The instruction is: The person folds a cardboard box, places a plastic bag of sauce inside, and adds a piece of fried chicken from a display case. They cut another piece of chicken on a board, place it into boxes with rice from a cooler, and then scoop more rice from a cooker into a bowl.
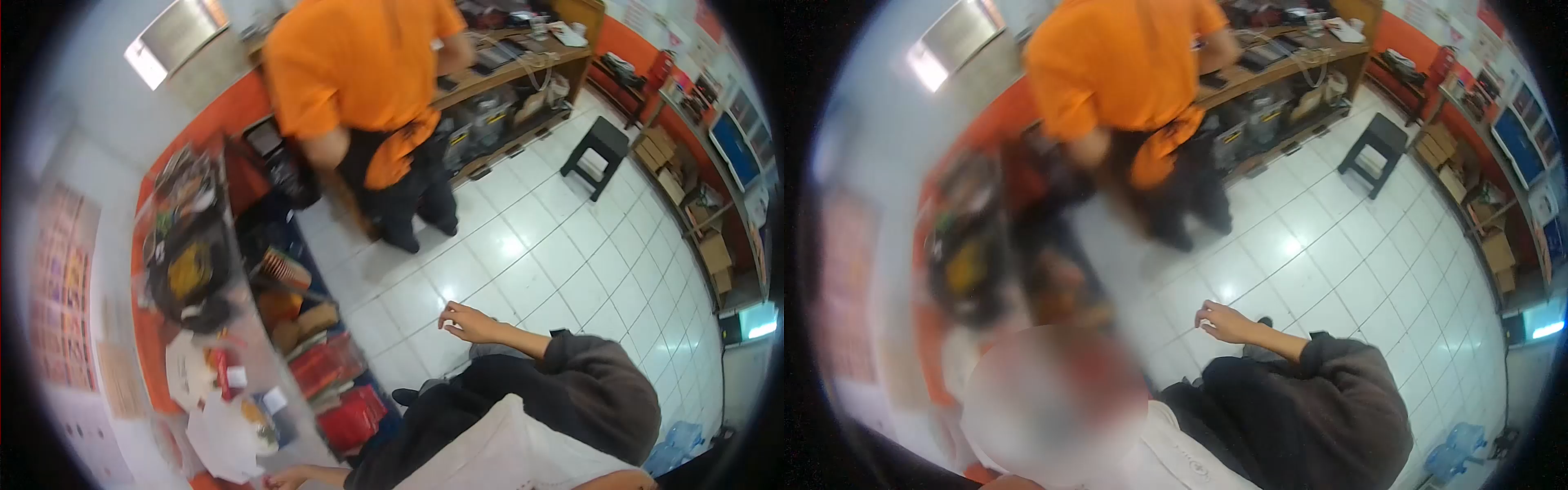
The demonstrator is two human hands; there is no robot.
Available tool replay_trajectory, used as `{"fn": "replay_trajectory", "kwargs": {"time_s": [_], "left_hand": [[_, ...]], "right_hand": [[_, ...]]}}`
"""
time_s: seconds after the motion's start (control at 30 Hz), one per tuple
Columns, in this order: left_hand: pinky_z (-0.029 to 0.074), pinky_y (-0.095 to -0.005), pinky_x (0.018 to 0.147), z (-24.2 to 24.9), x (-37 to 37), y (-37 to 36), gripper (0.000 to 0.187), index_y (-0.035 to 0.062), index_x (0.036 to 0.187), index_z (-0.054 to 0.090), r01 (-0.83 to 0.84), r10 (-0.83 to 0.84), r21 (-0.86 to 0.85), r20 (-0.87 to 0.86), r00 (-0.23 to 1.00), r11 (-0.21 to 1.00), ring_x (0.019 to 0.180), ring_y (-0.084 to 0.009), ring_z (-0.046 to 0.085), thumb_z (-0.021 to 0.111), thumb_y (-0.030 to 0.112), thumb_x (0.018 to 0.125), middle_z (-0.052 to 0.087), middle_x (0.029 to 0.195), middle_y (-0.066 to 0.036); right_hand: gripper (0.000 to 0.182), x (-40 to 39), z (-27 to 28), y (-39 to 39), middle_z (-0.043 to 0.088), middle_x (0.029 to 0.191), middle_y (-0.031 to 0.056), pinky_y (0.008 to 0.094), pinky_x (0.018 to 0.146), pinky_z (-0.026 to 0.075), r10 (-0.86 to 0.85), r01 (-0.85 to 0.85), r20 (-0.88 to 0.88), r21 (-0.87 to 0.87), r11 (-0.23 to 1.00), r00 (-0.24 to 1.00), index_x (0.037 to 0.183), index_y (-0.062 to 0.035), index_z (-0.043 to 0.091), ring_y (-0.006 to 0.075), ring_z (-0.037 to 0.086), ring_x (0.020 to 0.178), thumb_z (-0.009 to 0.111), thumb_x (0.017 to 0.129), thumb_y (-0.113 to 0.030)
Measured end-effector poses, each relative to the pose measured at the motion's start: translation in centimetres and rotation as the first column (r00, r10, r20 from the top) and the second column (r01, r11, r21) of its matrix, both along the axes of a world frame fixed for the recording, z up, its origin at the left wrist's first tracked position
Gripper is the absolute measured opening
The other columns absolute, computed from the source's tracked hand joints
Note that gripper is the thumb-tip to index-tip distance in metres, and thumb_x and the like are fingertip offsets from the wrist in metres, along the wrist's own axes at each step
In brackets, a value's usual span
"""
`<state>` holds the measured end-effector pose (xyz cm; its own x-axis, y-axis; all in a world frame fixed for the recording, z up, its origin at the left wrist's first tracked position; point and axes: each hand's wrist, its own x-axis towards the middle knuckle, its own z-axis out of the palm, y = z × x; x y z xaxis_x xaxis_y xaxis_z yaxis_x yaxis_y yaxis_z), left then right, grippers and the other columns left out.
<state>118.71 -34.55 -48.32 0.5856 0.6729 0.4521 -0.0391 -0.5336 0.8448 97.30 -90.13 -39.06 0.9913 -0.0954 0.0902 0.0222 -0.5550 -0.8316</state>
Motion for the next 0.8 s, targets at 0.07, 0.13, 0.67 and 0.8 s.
{"fn": "replay_trajectory", "kwargs": {"time_s": [0.07,0.13,0.67,0.8], "left_hand": [[0.053,-0.0282,0.074,-2.5,-0.8,-7.9,0.034,-0.0054,0.112,0.050,0.180,-0.177,-0.090,0.036,0.983,0.980,0.088,-0.0278,0.061,0.047,0.015,0.086,0.060,0.102,-0.015],[0.053,-0.0281,0.072,-4.2,0.0,-18.3,0.034,-0.0054,0.113,0.050,0.475,-0.464,-0.184,0.100,0.880,0.860,0.087,-0.0279,0.061,0.046,0.015,0.086,0.060,0.102,-0.015],[0.049,-0.0240,0.058,9.9,0.8,-81.5,0.027,-0.0015,0.090,0.054,0.980,-0.980,-0.188,-0.176,-0.092,-0.058,0.065,-0.0172,0.065,0.044,0.023,0.097,0.066,0.077,-0.015],[0.043,-0.0329,0.089,18.0,-7.7,-98.5,0.020,0.0045,0.107,0.056,0.985,-0.994,-0.162,-0.081,-0.070,-0.056,0.105,-0.0223,0.055,0.054,0.014,0.089,0.059,0.113,-0.012]], "right_hand": [[0.012,-3.7,-0.3,-4.3,0.051,0.088,0.0107,0.0406,0.073,0.045,-0.243,0.245,-0.132,-0.003,0.970,0.961,0.093,-0.0120,0.058,0.0273,0.055,0.088,0.058,0.082,-0.014],[0.009,-5.3,1.8,-8.3,0.054,0.085,0.0097,0.0399,0.072,0.045,-0.352,0.366,-0.133,0.092,0.926,0.926,0.090,-0.0113,0.060,0.0270,0.055,0.084,0.059,0.082,-0.016],[0.043,0.3,9.6,-49.7,0.051,0.124,0.0096,0.0358,0.086,0.042,-0.592,0.566,0.276,0.174,0.806,0.757,0.126,-0.0134,0.049,0.0209,0.052,0.102,0.061,0.085,-0.018],[0.047,-2.3,4.4,-57.3,0.049,0.127,0.0110,0.0359,0.087,0.043,-0.700,0.631,0.014,0.421,0.652,0.714,0.135,-0.0130,0.040,0.0202,0.051,0.103,0.052,0.092,-0.028]]}}
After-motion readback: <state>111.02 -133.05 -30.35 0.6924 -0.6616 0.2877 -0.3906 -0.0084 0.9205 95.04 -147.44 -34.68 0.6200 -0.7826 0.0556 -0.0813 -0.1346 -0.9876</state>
